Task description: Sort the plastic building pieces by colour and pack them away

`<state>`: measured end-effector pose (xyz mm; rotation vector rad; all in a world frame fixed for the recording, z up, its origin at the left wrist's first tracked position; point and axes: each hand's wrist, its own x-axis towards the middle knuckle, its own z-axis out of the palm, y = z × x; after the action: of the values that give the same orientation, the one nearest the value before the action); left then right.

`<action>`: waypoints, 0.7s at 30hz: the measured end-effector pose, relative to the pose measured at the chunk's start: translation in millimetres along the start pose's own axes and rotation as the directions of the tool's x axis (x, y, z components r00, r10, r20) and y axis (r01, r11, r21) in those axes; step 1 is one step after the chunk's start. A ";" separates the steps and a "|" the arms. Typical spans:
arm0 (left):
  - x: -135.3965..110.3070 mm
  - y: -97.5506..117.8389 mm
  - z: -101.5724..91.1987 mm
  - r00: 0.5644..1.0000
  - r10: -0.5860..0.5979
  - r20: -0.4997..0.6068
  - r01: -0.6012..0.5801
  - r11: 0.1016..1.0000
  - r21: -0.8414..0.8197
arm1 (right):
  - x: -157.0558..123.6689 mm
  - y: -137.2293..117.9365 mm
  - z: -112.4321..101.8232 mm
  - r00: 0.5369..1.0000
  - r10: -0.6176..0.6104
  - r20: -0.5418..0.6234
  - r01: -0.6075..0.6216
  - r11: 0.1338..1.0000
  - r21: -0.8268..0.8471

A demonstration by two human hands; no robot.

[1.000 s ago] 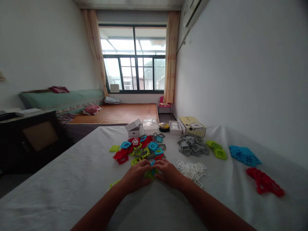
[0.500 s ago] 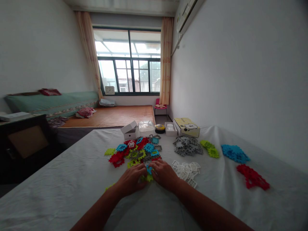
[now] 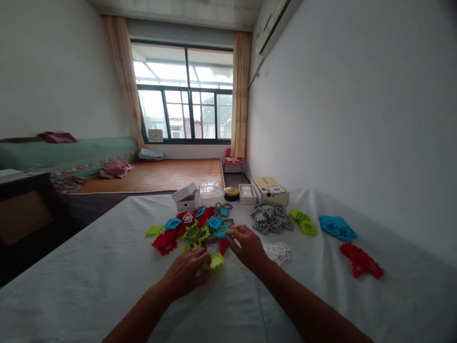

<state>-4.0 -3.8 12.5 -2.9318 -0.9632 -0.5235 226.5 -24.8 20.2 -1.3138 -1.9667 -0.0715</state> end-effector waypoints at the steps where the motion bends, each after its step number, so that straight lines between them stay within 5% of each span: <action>1: 0.1 -2.1 0.9 0.999 -0.003 -0.035 0.003 1.000 0.021 | 4.9 8.2 -11.6 0.999 0.033 -0.039 -0.031 0.999 0.032; 5: 1.8 -12.7 3.0 0.980 -0.043 -0.196 0.056 0.997 0.060 | 10.8 72.7 -77.5 0.958 0.252 -0.138 -0.244 0.967 0.073; 8: 3.3 -16.6 2.7 0.955 -0.102 -0.277 0.112 0.993 0.022 | -11.4 141.3 -139.6 0.817 0.481 -0.317 -0.496 0.867 0.037; 12: 4.9 -12.9 3.7 0.942 -0.108 -0.318 0.112 0.994 -0.006 | -62.8 218.9 -206.9 0.539 0.648 -0.538 -0.751 0.659 0.041; 14: 5.6 -9.8 5.5 0.943 -0.099 -0.317 0.103 0.995 -0.002 | -84.8 243.4 -223.2 0.427 0.686 -0.589 -0.826 0.561 0.055; 16: 6.0 -7.7 7.1 0.945 -0.087 -0.316 0.091 0.996 -0.002 | -98.8 258.3 -228.8 0.364 0.706 -0.608 -0.865 0.498 0.060; 21: 6.5 -7.1 7.0 0.942 -0.109 -0.317 0.094 0.994 -0.062 | -103.2 263.0 -227.5 0.349 0.694 -0.630 -0.886 0.463 0.019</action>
<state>-1.1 6.5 7.3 -2.7209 -1.0715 -1.0015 585.1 -78.8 28.3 -2.0852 -0.6215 -0.2802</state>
